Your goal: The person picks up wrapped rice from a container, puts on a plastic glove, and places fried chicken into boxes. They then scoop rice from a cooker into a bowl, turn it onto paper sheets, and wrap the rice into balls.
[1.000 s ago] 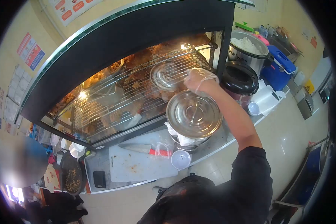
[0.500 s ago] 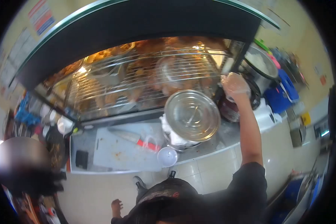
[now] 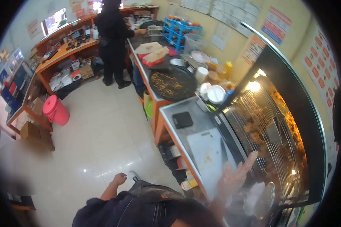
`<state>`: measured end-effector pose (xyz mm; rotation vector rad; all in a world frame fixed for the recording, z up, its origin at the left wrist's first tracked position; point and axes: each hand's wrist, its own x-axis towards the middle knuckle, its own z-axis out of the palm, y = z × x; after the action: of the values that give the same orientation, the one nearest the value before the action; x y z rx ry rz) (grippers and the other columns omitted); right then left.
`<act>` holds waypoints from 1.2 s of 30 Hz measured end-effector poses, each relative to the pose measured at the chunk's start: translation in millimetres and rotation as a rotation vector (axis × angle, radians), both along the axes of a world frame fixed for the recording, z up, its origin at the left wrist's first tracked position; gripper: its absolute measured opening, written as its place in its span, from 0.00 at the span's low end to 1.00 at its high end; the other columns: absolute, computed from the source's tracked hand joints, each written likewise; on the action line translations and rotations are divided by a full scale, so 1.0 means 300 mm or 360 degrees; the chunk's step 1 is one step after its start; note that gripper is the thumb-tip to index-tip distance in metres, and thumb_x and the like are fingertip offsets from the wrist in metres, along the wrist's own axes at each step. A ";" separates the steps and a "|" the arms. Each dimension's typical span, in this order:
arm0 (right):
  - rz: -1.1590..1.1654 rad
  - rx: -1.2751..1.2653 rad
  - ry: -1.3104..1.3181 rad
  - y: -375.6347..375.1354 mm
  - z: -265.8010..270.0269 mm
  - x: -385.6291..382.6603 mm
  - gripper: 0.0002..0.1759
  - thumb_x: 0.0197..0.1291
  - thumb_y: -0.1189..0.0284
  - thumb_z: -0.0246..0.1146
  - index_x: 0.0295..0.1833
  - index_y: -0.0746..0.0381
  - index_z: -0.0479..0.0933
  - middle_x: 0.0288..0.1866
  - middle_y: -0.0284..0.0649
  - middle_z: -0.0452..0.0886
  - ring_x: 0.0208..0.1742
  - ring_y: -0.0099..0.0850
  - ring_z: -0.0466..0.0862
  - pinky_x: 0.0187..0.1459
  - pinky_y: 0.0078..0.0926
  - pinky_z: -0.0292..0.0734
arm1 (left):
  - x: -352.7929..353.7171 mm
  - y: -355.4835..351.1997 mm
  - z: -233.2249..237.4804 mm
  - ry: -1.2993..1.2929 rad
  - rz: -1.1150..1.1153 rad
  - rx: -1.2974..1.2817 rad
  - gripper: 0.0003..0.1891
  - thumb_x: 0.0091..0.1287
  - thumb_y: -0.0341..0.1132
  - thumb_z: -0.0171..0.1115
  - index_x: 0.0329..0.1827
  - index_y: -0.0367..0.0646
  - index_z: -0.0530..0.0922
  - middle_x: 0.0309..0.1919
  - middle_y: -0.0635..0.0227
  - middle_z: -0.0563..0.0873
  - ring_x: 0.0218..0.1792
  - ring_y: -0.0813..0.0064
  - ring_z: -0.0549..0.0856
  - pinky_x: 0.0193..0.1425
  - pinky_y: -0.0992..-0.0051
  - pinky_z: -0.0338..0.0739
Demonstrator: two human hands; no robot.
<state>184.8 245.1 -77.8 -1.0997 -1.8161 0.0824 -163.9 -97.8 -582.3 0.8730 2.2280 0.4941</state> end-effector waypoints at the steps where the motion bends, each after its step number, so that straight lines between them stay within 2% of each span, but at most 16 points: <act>1: 0.0117 0.0061 -0.0016 -0.002 -0.008 -0.101 0.43 0.63 0.65 0.63 0.80 0.67 0.55 0.79 0.62 0.59 0.78 0.57 0.64 0.75 0.51 0.61 | -0.032 -0.033 0.032 0.0019 0.0100 0.0019 0.21 0.60 0.44 0.66 0.54 0.42 0.86 0.47 0.50 0.89 0.53 0.53 0.87 0.62 0.64 0.80; 3: 0.0335 0.0154 -0.0058 0.010 -0.001 -0.313 0.46 0.62 0.65 0.64 0.81 0.67 0.53 0.80 0.62 0.57 0.80 0.59 0.60 0.77 0.52 0.57 | -0.090 -0.127 0.089 0.0156 0.0178 0.0264 0.20 0.62 0.42 0.65 0.53 0.40 0.85 0.46 0.50 0.90 0.49 0.53 0.89 0.58 0.63 0.82; 4: 0.0378 0.0206 -0.0078 0.019 0.002 -0.416 0.46 0.62 0.65 0.65 0.80 0.68 0.53 0.80 0.62 0.56 0.80 0.59 0.58 0.77 0.52 0.55 | -0.110 -0.162 0.108 0.0108 0.0405 0.0288 0.20 0.63 0.42 0.65 0.53 0.39 0.85 0.45 0.51 0.90 0.47 0.55 0.89 0.55 0.63 0.82; 6: 0.0479 0.0296 -0.0128 0.043 0.018 -0.604 0.46 0.62 0.65 0.65 0.80 0.68 0.53 0.81 0.60 0.55 0.82 0.58 0.55 0.79 0.51 0.52 | -0.121 -0.148 0.425 0.0020 0.0875 0.0394 0.19 0.64 0.41 0.66 0.53 0.38 0.84 0.43 0.52 0.90 0.43 0.57 0.90 0.51 0.64 0.83; 9: 0.0510 0.0309 -0.0067 0.040 0.037 -0.860 0.46 0.61 0.66 0.67 0.80 0.69 0.53 0.81 0.59 0.55 0.81 0.59 0.55 0.79 0.52 0.51 | -0.211 -0.180 0.566 0.0076 0.1120 0.0504 0.20 0.63 0.41 0.70 0.53 0.37 0.84 0.41 0.55 0.90 0.37 0.61 0.90 0.46 0.65 0.83; 12: 0.0542 0.0263 0.0070 0.025 0.039 -1.054 0.46 0.61 0.67 0.67 0.80 0.69 0.53 0.81 0.60 0.55 0.81 0.58 0.55 0.79 0.52 0.50 | -0.318 -0.059 0.612 0.0005 0.0960 0.0593 0.26 0.61 0.46 0.75 0.58 0.39 0.82 0.47 0.58 0.88 0.43 0.64 0.89 0.49 0.67 0.83; 14: 0.0607 0.0263 0.0091 0.022 0.007 -1.166 0.46 0.60 0.70 0.67 0.80 0.70 0.53 0.81 0.60 0.55 0.82 0.57 0.54 0.79 0.51 0.50 | -0.349 0.170 0.895 -0.0147 0.0663 0.0803 0.34 0.61 0.46 0.75 0.67 0.41 0.74 0.52 0.59 0.86 0.51 0.64 0.85 0.55 0.65 0.82; 15: 0.0607 0.0244 0.0025 0.008 0.004 -1.218 0.45 0.60 0.72 0.66 0.79 0.71 0.52 0.81 0.61 0.54 0.82 0.56 0.54 0.80 0.49 0.49 | -0.355 0.289 0.936 -0.0142 0.0442 0.1094 0.38 0.61 0.45 0.76 0.72 0.41 0.69 0.56 0.57 0.83 0.54 0.63 0.84 0.59 0.65 0.80; 17: 0.0736 0.0264 -0.0056 -0.017 0.020 -1.313 0.44 0.61 0.73 0.65 0.79 0.73 0.53 0.81 0.61 0.54 0.83 0.55 0.53 0.81 0.47 0.46 | -0.369 0.503 1.176 -0.0103 0.0083 0.1397 0.41 0.63 0.41 0.75 0.75 0.37 0.63 0.64 0.55 0.76 0.61 0.62 0.80 0.65 0.65 0.77; 19: 0.0749 0.0142 -0.0052 -0.016 0.021 -1.401 0.44 0.60 0.73 0.65 0.78 0.73 0.54 0.81 0.61 0.55 0.82 0.55 0.54 0.81 0.47 0.47 | -0.384 0.700 1.287 0.0004 0.0037 0.1564 0.41 0.63 0.37 0.73 0.75 0.35 0.61 0.64 0.53 0.75 0.62 0.62 0.78 0.65 0.65 0.76; 25: 0.0808 -0.0011 0.0079 0.222 -0.036 -1.486 0.41 0.59 0.76 0.64 0.77 0.74 0.57 0.79 0.60 0.59 0.81 0.53 0.58 0.80 0.44 0.49 | -0.505 1.134 1.211 -0.0382 0.0016 0.1805 0.40 0.61 0.33 0.72 0.75 0.37 0.61 0.61 0.55 0.75 0.55 0.63 0.80 0.62 0.66 0.77; 28: 0.0684 -0.0134 0.0115 0.392 -0.073 -1.508 0.40 0.61 0.74 0.63 0.77 0.74 0.57 0.80 0.61 0.59 0.81 0.53 0.58 0.80 0.43 0.50 | -0.552 1.330 1.221 -0.0246 -0.0055 0.1806 0.37 0.61 0.32 0.71 0.73 0.39 0.63 0.60 0.53 0.75 0.52 0.63 0.80 0.61 0.68 0.77; 32: 0.0744 -0.0261 0.0212 0.594 -0.192 -1.550 0.35 0.72 0.66 0.55 0.78 0.74 0.56 0.79 0.62 0.58 0.81 0.56 0.57 0.79 0.42 0.50 | -0.641 1.539 1.318 0.0010 0.0011 0.1778 0.30 0.63 0.29 0.67 0.69 0.38 0.68 0.60 0.50 0.77 0.55 0.58 0.81 0.63 0.67 0.76; 33: 0.0660 -0.0469 0.0266 0.622 -0.186 -1.579 0.33 0.75 0.67 0.52 0.78 0.73 0.55 0.80 0.61 0.58 0.82 0.53 0.56 0.79 0.42 0.50 | -0.664 1.604 1.337 0.0028 -0.0004 0.1827 0.29 0.63 0.28 0.66 0.68 0.37 0.69 0.60 0.49 0.78 0.57 0.57 0.81 0.63 0.67 0.76; 35: 0.0452 -0.0764 0.0472 0.721 -0.362 -1.644 0.32 0.76 0.62 0.48 0.77 0.73 0.58 0.78 0.60 0.62 0.79 0.51 0.63 0.78 0.38 0.56 | -0.767 1.755 1.271 0.0285 -0.0008 0.1829 0.27 0.61 0.26 0.65 0.66 0.37 0.72 0.61 0.48 0.78 0.62 0.52 0.79 0.64 0.64 0.75; 36: 0.0268 -0.1051 0.0279 0.748 -0.347 -1.684 0.32 0.77 0.63 0.46 0.77 0.72 0.58 0.77 0.60 0.64 0.78 0.48 0.65 0.76 0.37 0.59 | -0.814 1.800 1.288 0.0409 -0.0106 0.1802 0.28 0.60 0.26 0.65 0.66 0.38 0.72 0.62 0.48 0.77 0.63 0.52 0.79 0.63 0.64 0.76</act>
<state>-320.4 469.3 -182.0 -1.3266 -1.7569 0.9027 -408.3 442.2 -195.8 1.6049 2.0165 1.7671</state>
